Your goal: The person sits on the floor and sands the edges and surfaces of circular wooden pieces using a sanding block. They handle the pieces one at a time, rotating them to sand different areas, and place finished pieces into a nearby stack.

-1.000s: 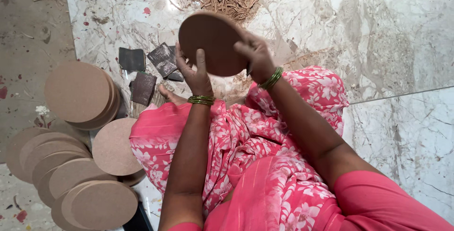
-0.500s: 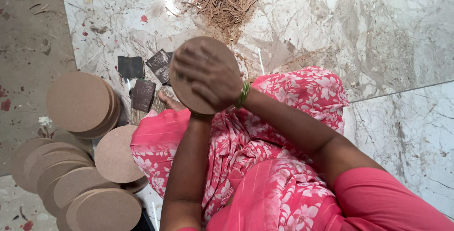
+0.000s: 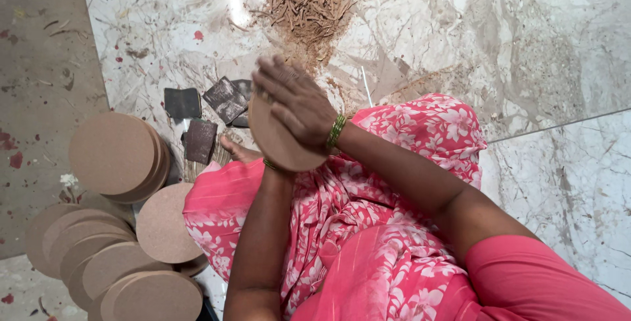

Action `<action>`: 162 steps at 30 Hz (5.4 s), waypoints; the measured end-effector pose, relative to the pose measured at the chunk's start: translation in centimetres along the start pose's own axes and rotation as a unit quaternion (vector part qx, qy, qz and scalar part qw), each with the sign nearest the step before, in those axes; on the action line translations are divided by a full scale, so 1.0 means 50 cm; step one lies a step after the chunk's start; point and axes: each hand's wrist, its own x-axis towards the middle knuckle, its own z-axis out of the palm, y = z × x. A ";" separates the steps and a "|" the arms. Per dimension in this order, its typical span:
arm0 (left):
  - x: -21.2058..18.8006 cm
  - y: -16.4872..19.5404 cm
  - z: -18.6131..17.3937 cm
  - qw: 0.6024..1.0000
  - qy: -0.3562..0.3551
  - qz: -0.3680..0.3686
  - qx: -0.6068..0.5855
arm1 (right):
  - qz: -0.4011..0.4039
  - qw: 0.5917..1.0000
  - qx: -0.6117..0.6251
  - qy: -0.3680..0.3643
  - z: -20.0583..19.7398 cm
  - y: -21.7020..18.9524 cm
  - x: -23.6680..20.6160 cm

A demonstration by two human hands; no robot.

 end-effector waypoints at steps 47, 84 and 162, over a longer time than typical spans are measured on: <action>0.014 -0.032 -0.096 0.987 -0.006 -0.065 -0.148 | -0.029 0.996 -0.078 -0.009 -0.005 0.017 -0.015; 0.030 0.028 -0.050 0.989 0.100 0.030 -0.104 | -0.039 0.973 0.146 0.172 0.002 0.016 -0.114; -0.627 0.539 -0.480 0.451 0.865 0.082 0.203 | 0.229 0.848 0.456 0.140 0.008 0.311 -0.182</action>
